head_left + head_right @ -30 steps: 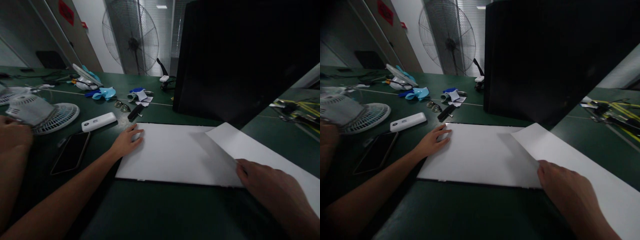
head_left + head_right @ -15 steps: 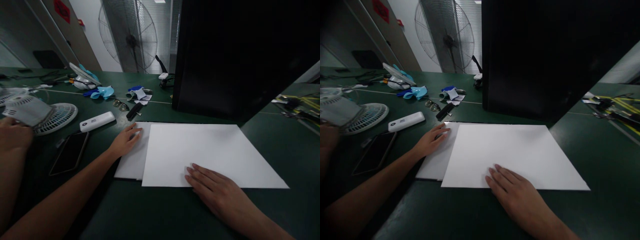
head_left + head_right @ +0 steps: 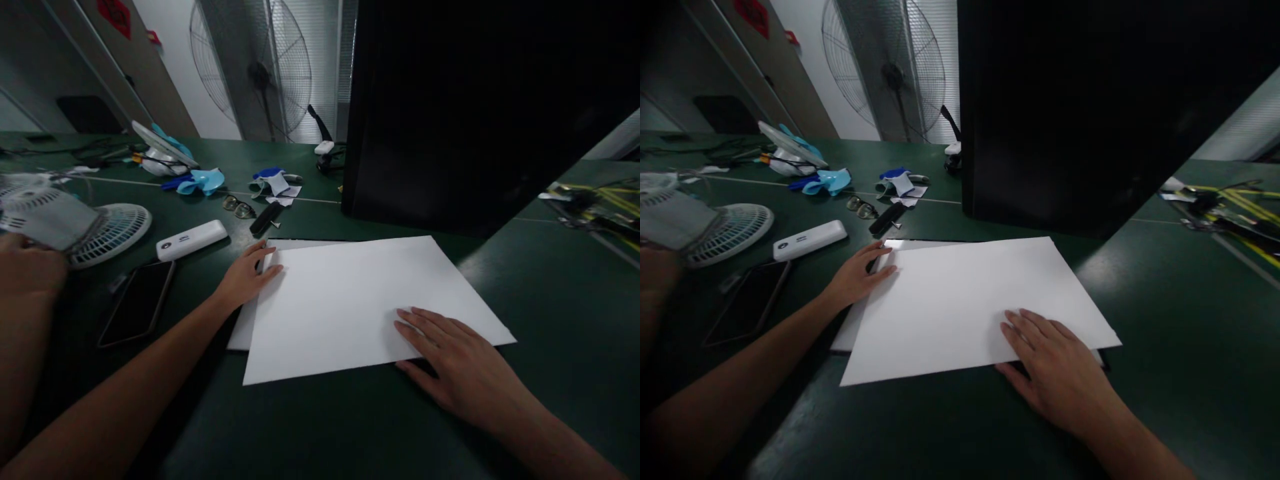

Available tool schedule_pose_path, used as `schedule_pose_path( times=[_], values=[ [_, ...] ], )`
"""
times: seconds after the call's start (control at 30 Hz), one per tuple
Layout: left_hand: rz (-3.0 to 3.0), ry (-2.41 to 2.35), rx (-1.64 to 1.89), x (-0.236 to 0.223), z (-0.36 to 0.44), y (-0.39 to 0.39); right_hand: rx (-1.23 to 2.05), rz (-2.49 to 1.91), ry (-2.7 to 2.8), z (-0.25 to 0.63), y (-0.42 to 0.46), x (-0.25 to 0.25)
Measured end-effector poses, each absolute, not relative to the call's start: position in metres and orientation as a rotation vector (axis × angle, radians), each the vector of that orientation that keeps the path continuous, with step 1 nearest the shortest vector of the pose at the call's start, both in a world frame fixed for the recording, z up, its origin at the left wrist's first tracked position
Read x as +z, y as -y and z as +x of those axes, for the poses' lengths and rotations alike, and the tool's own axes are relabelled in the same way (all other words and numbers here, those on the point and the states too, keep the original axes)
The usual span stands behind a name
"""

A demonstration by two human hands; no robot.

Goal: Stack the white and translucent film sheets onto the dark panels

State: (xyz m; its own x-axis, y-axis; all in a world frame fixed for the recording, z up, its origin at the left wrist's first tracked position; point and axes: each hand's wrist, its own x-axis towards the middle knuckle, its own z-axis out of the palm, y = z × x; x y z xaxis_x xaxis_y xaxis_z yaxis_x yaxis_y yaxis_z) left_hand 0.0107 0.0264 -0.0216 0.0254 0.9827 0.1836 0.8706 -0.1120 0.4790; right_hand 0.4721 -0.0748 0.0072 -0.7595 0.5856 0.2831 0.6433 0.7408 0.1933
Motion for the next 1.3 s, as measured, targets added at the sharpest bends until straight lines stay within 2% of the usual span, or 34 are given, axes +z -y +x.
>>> schedule_pose_path(
  times=[0.27, 0.67, 1.3],
  values=[
    [2.132, -1.877, 0.667, -0.021, 0.010, -0.025, -0.328, -0.864, 2.836, 0.448, 0.082, 0.007],
    [2.160, -1.878, 0.687, -0.020, 0.010, -0.024, -0.162, -0.997, 2.809, 0.468, 0.069, 0.004],
    [2.193, -1.813, 0.746, -0.022, 0.004, -0.035, -0.382, -0.897, 2.746, 0.466, 0.066, 0.001]
  ],
)
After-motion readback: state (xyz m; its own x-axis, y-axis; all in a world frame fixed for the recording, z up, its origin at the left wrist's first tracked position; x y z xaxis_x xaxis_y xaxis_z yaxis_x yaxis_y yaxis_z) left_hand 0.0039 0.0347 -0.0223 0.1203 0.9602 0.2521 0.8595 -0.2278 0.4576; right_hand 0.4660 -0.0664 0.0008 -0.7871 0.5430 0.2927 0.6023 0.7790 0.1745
